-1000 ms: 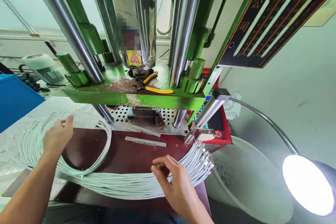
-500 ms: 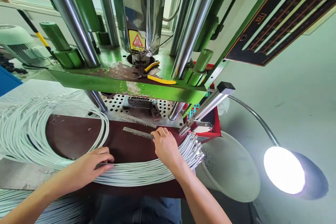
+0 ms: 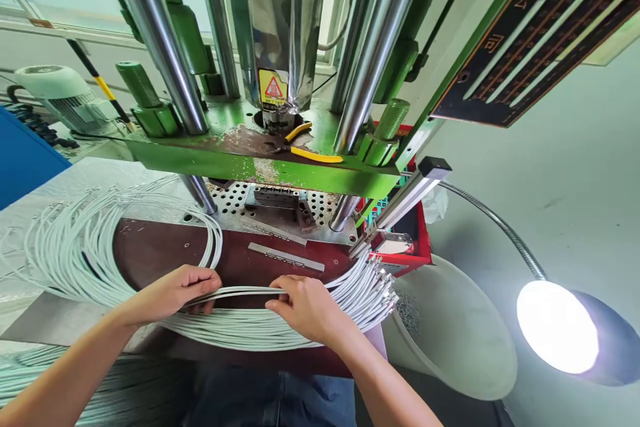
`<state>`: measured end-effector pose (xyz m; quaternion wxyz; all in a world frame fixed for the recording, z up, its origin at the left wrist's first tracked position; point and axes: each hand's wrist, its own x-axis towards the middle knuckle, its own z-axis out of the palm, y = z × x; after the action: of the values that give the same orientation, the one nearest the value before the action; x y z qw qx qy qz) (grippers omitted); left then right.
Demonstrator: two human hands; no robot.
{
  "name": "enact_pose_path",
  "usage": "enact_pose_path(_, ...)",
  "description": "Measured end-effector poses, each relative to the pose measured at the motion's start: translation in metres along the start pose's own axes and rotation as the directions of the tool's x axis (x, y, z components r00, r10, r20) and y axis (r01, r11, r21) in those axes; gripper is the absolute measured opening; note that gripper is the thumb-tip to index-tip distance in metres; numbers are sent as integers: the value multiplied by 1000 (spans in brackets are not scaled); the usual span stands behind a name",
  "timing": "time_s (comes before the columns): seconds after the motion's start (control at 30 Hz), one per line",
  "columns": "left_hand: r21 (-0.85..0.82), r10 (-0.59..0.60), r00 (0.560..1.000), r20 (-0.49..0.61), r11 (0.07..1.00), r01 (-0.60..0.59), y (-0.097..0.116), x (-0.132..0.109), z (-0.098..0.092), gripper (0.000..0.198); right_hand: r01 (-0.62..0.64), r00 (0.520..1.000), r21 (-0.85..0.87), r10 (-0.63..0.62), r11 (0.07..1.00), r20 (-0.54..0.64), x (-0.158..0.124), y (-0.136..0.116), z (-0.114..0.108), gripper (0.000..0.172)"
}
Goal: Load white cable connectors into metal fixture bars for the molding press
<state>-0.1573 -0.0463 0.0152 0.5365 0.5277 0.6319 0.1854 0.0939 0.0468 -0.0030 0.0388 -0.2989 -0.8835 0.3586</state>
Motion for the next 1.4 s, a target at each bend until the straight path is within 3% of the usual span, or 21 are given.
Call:
enact_pose_path(0.17, -162, 13, 1000, -1, 987, -13, -6, 3, 2, 47, 57, 996, -17, -58, 998, -60, -10, 1, -14, 25)
enact_pose_path(0.33, -158, 81, 995, 62, 985, -70, -4, 0, -2, 40, 137, 949, -361, -227, 923, -219, -21, -14, -16, 37)
enact_pose_path(0.47, 101, 63, 998, 5, 993, -64, 4, -2, 1, 31, 87, 953, -422, -199, 902, -228, -22, -21, -11, 39)
enact_pose_path(0.6, 402, 42, 998, -42, 916, -21, 7, 1, 8, 21, 62, 948, -447, -193, 893, -253, -24, -22, -10, 33)
enact_pose_path(0.73, 456, 56, 998, -19, 889, -41, 6, 6, 12, 17, 23, 990, -466, -86, 885, -115, -20, -16, -8, 19)
enact_pose_path(0.83, 481, 96, 995, 3, 873, -86, 5, 9, 13, 23, 20, 1000, -435, -8, 900, 29, -17, -8, -5, 18)
enact_pose_path(0.97, 483, 164, 986, 24, 862, -155, 4, 9, 9, 25, 17, 999, -398, 5, 917, 54, -13, 0, 1, 18)
enact_pose_path(1.13, 403, 207, 978, 20, 894, -198, 9, -4, -2, 18, 105, 981, -338, -152, 935, -117, -13, -10, -5, 16)
enact_pose_path(1.23, 307, 222, 975, 26, 926, -219, 26, -12, 9, 20, 153, 967, -310, -208, 938, -151, -22, -34, -13, 19)
enact_pose_path(1.33, 253, 202, 975, 88, 943, -218, 49, -15, 31, 24, 197, 971, -311, -229, 930, -70, -37, -54, -26, 23)
enact_pose_path(1.4, 233, 196, 973, 120, 948, -219, 59, -17, 40, 28, 178, 979, -258, -197, 950, -46, -49, -53, -41, 30)
